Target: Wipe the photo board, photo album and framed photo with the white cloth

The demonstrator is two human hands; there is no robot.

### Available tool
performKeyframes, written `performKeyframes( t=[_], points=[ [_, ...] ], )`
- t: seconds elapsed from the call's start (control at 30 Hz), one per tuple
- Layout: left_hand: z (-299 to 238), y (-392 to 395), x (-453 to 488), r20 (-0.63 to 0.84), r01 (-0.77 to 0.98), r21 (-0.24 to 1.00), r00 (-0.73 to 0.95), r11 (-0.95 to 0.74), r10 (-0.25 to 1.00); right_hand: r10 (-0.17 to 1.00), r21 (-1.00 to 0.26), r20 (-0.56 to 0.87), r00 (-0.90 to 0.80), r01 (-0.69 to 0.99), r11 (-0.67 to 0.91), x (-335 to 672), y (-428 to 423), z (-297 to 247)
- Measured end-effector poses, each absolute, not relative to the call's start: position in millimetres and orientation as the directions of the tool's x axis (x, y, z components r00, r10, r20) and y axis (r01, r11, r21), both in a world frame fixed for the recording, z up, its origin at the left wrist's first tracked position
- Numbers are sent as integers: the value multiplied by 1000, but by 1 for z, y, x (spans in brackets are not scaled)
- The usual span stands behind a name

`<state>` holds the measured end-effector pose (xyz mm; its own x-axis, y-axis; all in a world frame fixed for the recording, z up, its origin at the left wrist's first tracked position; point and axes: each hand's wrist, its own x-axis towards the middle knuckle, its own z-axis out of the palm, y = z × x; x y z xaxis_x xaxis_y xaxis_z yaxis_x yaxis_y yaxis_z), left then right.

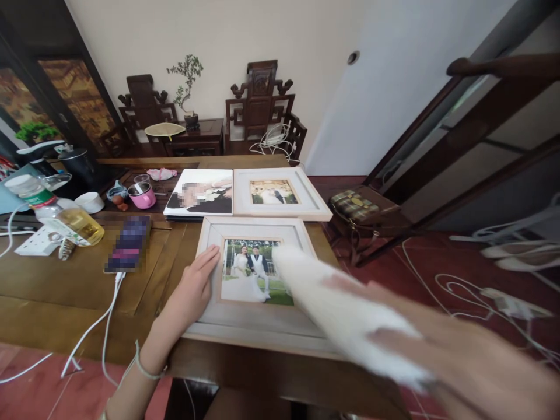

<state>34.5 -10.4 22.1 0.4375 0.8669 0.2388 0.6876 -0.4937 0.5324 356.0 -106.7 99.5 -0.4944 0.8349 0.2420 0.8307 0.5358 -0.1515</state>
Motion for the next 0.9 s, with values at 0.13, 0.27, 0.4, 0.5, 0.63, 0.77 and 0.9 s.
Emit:
performKeyframes(
  t=[0.13, 0.27, 0.4, 0.5, 0.63, 0.77, 0.9],
  points=[
    [23, -9, 34, 261, 672, 541, 437, -505, 861, 743, 3, 490, -455, 854, 521, 360, -56, 119],
    [23, -8, 33, 278, 659, 540, 447, -523, 850, 766, 162, 398, -505, 860, 484, 340, -9, 103],
    [23, -7, 33, 290, 653, 533, 457, -538, 841, 805, 192, 207, -556, 830, 524, 315, 5, 68],
    [21, -6, 33, 301, 654, 524, 456, -545, 837, 781, 166, 180, -598, 801, 575, 303, -15, 48],
    [20, -5, 34, 319, 647, 525, 452, -552, 833, 732, 66, 252, -633, 766, 640, 302, -73, 49],
    [19, -5, 34, 322, 646, 522, 455, -557, 830, 696, -86, 236, -678, 699, 710, 305, -119, 68],
    [20, -5, 32, 280, 671, 510, 462, -538, 842, 733, -163, 195, -651, 716, 679, 302, -112, 65]
  ],
)
